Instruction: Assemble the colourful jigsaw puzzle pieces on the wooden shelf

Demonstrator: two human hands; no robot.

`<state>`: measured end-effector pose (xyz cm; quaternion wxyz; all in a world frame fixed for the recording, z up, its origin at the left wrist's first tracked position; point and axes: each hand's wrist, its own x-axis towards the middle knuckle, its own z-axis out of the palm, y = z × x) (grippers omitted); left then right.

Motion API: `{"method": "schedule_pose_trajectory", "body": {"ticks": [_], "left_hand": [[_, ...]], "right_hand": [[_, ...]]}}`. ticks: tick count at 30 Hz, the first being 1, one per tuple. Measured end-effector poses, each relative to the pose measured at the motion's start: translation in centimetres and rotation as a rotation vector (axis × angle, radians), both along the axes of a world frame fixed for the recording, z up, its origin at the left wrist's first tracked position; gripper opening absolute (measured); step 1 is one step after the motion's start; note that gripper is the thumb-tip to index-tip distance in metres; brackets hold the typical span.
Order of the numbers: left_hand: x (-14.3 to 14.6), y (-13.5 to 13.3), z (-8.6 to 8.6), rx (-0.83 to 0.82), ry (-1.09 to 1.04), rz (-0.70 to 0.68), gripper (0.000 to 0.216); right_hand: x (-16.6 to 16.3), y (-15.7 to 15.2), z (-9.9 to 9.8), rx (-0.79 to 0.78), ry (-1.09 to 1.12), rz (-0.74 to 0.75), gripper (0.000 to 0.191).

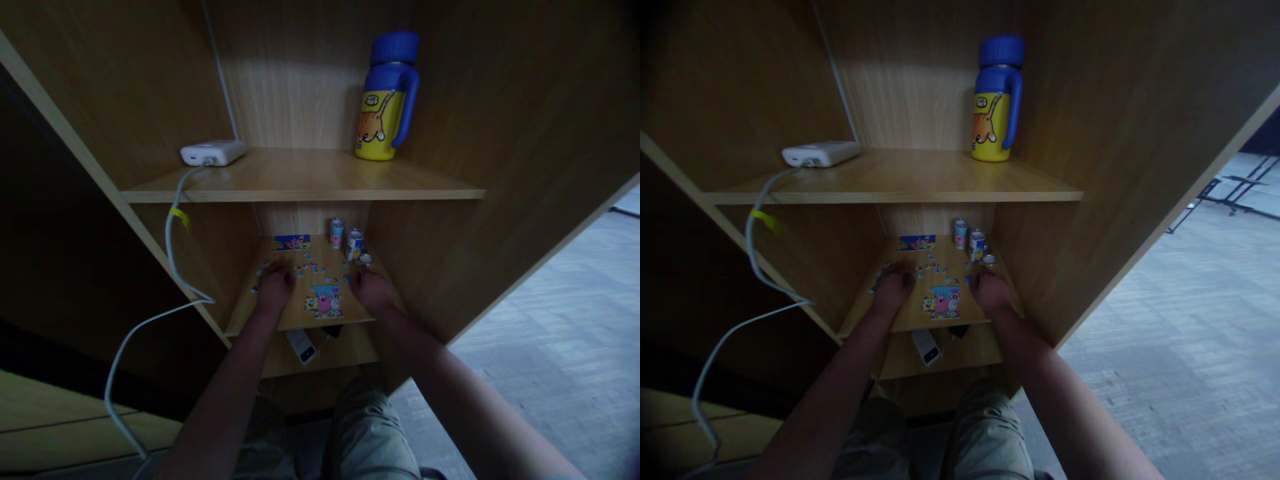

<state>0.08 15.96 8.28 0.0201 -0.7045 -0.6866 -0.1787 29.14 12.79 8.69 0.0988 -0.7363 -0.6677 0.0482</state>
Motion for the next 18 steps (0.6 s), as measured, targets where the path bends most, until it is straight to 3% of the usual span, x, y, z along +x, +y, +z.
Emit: {"method": "schedule_pose_trajectory", "body": {"ticks": [8, 18], "left_hand": [[-0.56, 0.37, -0.73, 0.032, -0.069, -0.093, 0.038], [-0.49, 0.49, -0.80, 0.035, -0.079, -0.089, 0.037]], "right_hand": [[-0.07, -0.16, 0.17, -0.010, -0.039, 0.001, 0.044], [-0.03, 0.08, 0.10, -0.027, -0.005, 0.007, 0.042]]}}
